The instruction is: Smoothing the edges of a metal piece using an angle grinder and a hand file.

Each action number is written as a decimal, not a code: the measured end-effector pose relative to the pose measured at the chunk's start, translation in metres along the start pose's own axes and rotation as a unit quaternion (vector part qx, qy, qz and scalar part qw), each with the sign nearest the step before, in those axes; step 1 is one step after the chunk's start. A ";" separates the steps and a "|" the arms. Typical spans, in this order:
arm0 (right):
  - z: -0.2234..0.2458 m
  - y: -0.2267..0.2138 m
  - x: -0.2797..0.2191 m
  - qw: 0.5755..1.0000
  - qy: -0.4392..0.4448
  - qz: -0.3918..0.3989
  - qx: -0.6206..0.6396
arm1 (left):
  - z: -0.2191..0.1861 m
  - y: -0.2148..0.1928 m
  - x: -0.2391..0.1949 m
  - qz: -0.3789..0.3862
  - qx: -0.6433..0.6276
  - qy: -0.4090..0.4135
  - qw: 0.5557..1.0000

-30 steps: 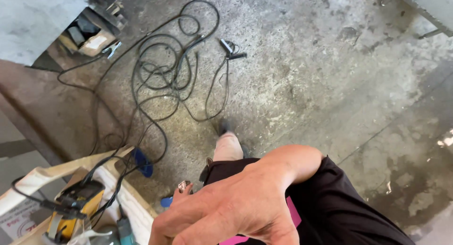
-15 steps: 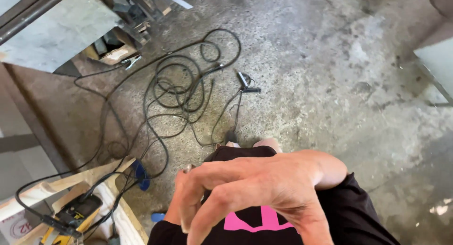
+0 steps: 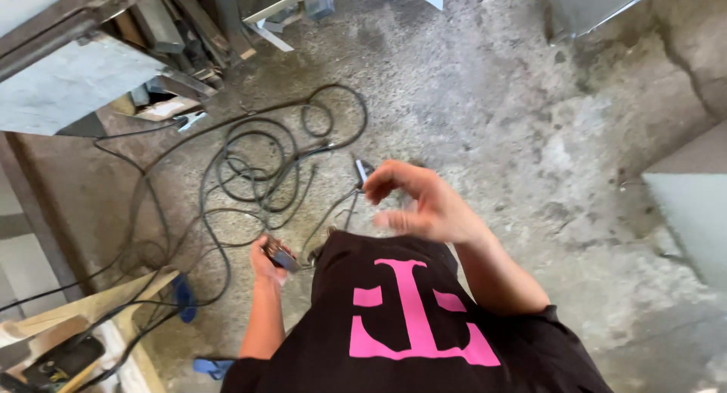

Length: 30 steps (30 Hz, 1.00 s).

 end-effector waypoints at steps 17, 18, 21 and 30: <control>-0.105 -0.330 0.121 0.966 0.235 -0.101 -0.036 | 0.007 0.437 -0.007 0.119 -0.154 0.013 0.981; -0.111 -0.345 0.138 0.966 0.235 -0.095 -0.048 | 0.001 0.465 -0.001 0.140 -0.164 0.013 0.976; -0.119 -0.394 0.204 0.960 0.251 -0.088 -0.089 | -0.015 0.548 0.002 0.155 -0.150 0.024 0.976; -0.080 -0.490 0.408 0.945 0.274 -0.046 -0.172 | -0.074 0.755 0.032 0.240 -0.317 -0.064 0.915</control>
Point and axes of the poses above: each hand's wrist, its own x-axis towards the middle knuckle, its own y-axis out of the palm, z = x × y, the point moved 3 cm from there along x, towards the middle knuckle, and after that the axes turned 7 degrees about -z, right-handed, at the moved point
